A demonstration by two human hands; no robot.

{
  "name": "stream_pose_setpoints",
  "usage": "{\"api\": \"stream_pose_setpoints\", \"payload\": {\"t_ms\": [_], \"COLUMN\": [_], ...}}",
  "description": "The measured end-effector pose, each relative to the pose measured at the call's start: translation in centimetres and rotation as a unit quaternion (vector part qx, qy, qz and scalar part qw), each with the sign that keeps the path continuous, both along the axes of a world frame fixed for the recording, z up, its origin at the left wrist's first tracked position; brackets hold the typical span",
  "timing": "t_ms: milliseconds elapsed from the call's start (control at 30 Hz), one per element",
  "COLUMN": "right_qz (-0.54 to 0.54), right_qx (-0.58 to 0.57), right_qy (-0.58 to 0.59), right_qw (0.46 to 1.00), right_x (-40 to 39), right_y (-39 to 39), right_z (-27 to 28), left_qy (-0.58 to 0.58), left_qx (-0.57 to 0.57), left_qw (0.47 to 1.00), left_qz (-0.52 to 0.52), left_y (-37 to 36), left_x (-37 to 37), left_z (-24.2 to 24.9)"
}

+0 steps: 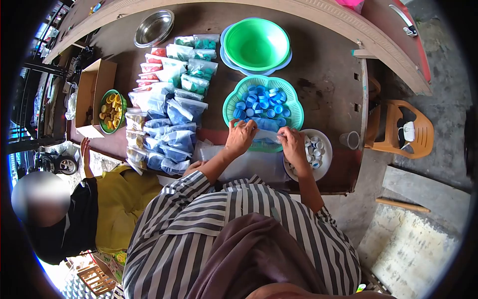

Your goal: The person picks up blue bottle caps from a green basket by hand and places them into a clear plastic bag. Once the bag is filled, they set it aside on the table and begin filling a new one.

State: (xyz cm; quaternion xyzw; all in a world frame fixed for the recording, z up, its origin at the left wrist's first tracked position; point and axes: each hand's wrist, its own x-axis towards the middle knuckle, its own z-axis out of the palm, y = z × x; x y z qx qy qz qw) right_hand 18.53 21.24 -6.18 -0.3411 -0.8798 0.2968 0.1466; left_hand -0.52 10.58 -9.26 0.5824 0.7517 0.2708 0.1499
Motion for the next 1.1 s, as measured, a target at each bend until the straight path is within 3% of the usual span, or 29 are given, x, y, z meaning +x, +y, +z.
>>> {"api": "stream_pose_setpoints", "payload": {"t_ms": [167, 367, 467, 533, 600, 633, 733, 800, 867, 900, 1067, 1100], "right_qz": [0.011, 0.042, 0.015, 0.026, 0.010, 0.016, 0.007, -0.016, -0.001, 0.018, 0.073, 0.064], "right_qx": [-0.006, 0.073, 0.098, 0.115, 0.124, 0.129, 0.134, 0.057, 0.060, 0.040, -0.090, -0.101], "right_qy": [-0.055, 0.013, -0.047, 0.012, -0.090, -0.085, -0.101, -0.140, -0.146, -0.130, -0.082, -0.085], "right_qw": [0.998, 0.996, 0.994, 0.993, 0.988, 0.988, 0.986, 0.988, 0.987, 0.990, 0.990, 0.989], "right_x": [0.1, -1.6, -1.8, -1.9, -2.0, -2.1, -2.6, -2.8, -2.7, -2.7, -3.6, -3.7], "right_y": [0.3, -0.5, -0.9, -0.8, -0.9, -0.7, 0.1, 0.3, 1.5, 2.0, 3.7, 3.6], "right_z": [-0.5, 0.9, -2.5, -2.7, -2.8, -3.4, -3.7, -3.2, -4.2, -4.6, -4.0, -3.5], "left_qy": [-0.009, -0.007, 0.017, 0.016, 0.016, 0.014, 0.079, 0.037, 0.075, 0.095, 0.160, 0.160], "left_qx": [-0.016, 0.031, 0.029, -0.003, -0.026, -0.052, 0.038, 0.057, 0.098, 0.056, 0.089, 0.054], "left_qw": [1.000, 0.999, 0.999, 1.000, 0.999, 0.998, 0.995, 0.998, 0.980, 0.978, 0.973, 0.973], "left_qz": [-0.005, -0.004, -0.002, 0.002, 0.019, 0.027, 0.042, 0.001, -0.154, -0.175, -0.141, -0.155], "left_y": [0.2, 0.1, -0.1, -0.3, -0.3, -0.1, -0.5, -1.0, -1.5, -1.5, 0.2, 0.6], "left_x": [-0.7, 0.2, 0.4, 0.2, 0.5, 0.7, 1.4, 1.3, 1.4, 1.5, 1.4, 1.0], "left_z": [-0.1, 0.3, 0.3, 0.2, 0.3, 0.5, 1.5, 2.3, 2.8, 1.8, -0.1, 0.1]}}
